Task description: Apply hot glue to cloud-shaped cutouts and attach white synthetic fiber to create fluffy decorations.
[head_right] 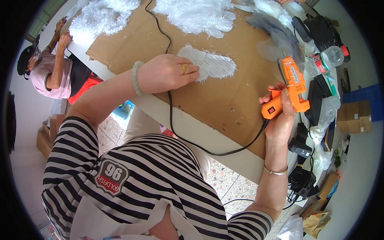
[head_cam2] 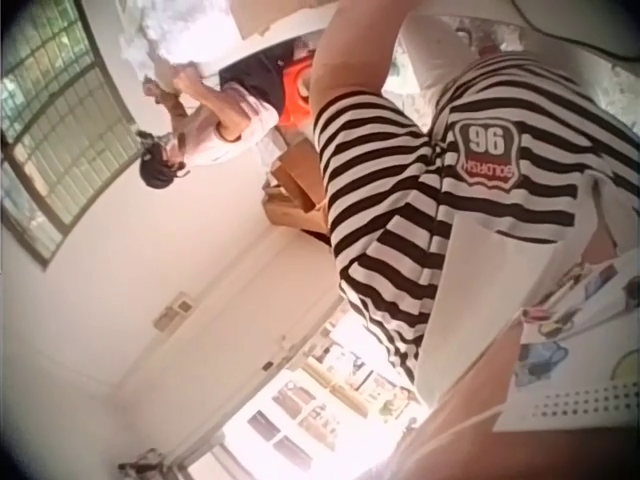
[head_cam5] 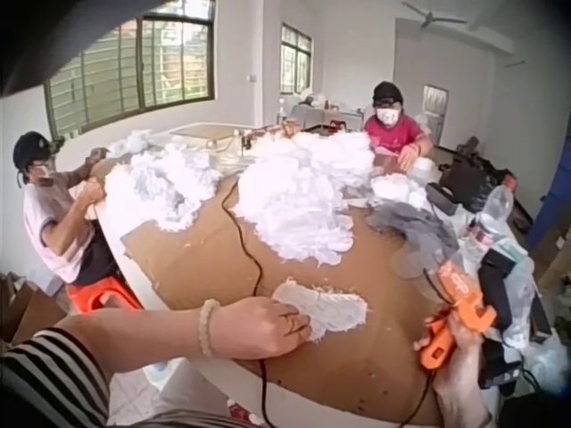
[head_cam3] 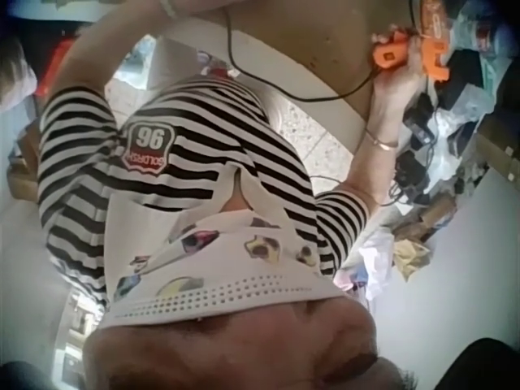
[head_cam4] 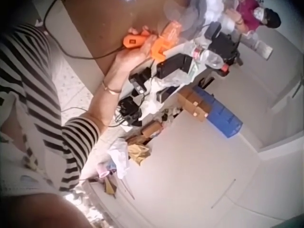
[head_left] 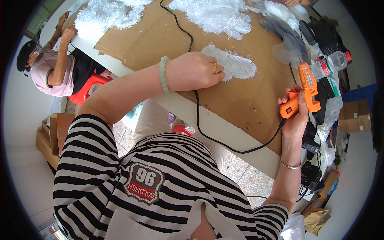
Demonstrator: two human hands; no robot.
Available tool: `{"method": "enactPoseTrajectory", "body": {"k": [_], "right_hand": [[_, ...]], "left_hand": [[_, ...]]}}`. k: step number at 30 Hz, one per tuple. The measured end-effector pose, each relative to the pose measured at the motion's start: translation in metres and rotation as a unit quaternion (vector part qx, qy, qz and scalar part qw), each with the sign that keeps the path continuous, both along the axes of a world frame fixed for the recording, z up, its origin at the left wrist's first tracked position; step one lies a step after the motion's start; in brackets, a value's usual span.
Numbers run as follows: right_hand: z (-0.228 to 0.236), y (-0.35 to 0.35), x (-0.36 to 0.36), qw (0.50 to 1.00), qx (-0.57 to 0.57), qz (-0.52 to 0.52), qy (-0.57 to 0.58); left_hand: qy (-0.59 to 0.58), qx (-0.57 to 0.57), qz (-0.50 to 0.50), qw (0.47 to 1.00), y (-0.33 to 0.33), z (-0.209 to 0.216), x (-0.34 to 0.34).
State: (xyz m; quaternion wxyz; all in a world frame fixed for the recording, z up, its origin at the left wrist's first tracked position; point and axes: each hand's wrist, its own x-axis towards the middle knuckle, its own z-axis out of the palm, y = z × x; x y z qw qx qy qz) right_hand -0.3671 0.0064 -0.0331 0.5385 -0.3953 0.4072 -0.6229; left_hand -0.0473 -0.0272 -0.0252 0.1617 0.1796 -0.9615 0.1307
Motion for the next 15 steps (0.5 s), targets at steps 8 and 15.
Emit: {"method": "enactPoseTrajectory", "body": {"k": [8, 15], "right_hand": [[0.004, 0.004, 0.004, 1.000, -0.006, -0.001, -0.018], [0.028, -0.005, 0.018, 1.000, 0.012, 0.018, -0.011]], "left_hand": [[-0.013, 0.000, 0.003, 1.000, 0.002, -0.003, 0.000], [-0.003, -0.003, 0.005, 1.000, 0.001, -0.007, 0.000]]}}
